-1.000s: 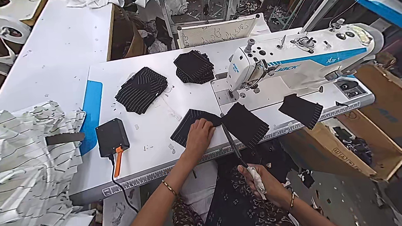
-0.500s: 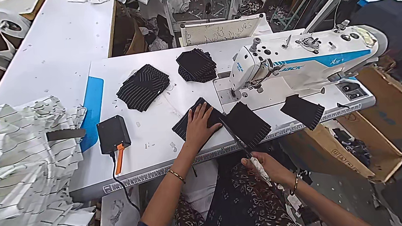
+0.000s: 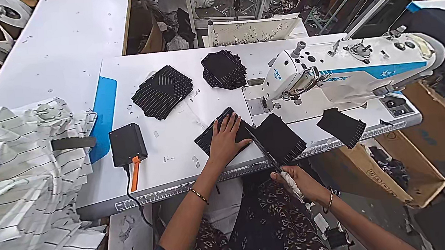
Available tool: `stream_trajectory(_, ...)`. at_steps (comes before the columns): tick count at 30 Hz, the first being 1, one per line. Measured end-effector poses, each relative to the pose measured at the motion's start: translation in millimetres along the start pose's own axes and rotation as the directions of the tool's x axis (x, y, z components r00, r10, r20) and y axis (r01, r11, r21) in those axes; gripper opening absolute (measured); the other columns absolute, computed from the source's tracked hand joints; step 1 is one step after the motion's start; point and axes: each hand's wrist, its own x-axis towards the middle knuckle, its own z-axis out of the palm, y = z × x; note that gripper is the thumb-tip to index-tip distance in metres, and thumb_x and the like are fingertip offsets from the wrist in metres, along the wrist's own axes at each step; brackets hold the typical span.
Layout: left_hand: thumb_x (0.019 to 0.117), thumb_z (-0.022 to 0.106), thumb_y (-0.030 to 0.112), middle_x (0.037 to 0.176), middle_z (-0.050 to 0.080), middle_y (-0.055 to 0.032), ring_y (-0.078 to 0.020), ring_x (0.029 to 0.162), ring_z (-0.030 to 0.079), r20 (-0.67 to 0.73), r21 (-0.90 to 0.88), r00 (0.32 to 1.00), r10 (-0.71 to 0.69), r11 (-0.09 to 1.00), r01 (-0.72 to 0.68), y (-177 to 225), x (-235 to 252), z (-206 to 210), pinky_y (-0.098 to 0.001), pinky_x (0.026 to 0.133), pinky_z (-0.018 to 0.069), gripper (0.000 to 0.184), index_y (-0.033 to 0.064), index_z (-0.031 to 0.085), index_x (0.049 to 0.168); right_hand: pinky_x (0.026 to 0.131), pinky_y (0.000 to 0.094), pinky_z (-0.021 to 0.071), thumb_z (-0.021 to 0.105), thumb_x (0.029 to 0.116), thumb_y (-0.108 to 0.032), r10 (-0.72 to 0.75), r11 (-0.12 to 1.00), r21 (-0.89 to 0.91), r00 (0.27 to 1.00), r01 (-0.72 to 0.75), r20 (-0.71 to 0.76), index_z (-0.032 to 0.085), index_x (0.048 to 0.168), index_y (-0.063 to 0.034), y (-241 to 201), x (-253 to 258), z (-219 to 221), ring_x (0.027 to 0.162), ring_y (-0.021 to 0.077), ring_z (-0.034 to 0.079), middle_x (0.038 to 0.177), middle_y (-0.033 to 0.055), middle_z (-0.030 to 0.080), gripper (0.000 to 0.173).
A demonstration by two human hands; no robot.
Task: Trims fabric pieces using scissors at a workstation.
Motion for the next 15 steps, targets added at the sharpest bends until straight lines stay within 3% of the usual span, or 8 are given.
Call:
stream_trajectory(3, 0.0919, 0.045, 0.077, 0.170, 0.025, -0.0028, -0.0243, 0.158, 0.017, 0.021, 0.007, 1.000, 0.004, 1.000, -0.004, 1.0, -1.1, -0.2, -0.0594, 0.125, 0.0032, 0.095, 0.0138, 0.031, 0.162, 0.050, 0.0204, 0.0423, 0.066, 0.0985, -0.045, 0.019, 1.000, -0.019, 1.000, -0.019, 0.019, 0.057, 0.084, -0.0131, -11.5, 4.8, 1.3, 0.049, 0.0034, 0.048, 0.060, -0.0066, 0.049, 0.036)
stream_trajectory(10, 0.0917, 0.044, 0.078, 0.170, 0.025, -0.0025, -0.0238, 0.158, 0.017, 0.037, 0.011, 0.999, 0.007, 1.000, -0.008, 1.8, -4.2, -0.5, -0.0589, 0.125, 0.0030, 0.096, 0.0140, 0.031, 0.162, 0.047, 0.0186, 0.0426, 0.067, 0.0997, -0.036, 0.001, 0.998, 0.067, 1.000, 0.000, -0.020, 0.058, 0.080, -0.0129, -9.1, 2.9, 3.0, 0.046, 0.0026, 0.050, 0.056, -0.0065, 0.052, 0.032)
stream_trajectory(15, 0.0884, 0.049, 0.079, 0.170, 0.023, -0.0092, -0.0249, 0.158, 0.019, 0.033, 0.003, 0.999, 0.000, 1.000, 0.000, 4.0, -6.7, -3.5, -0.0548, 0.126, 0.0051, 0.106, 0.0063, 0.028, 0.162, 0.048, 0.0191, 0.0430, 0.064, 0.1009, -0.041, 0.019, 0.998, 0.053, 1.000, -0.020, 0.021, 0.057, 0.083, -0.0129, -22.3, 9.3, 4.3, 0.047, 0.0034, 0.049, 0.058, -0.0064, 0.050, 0.034)
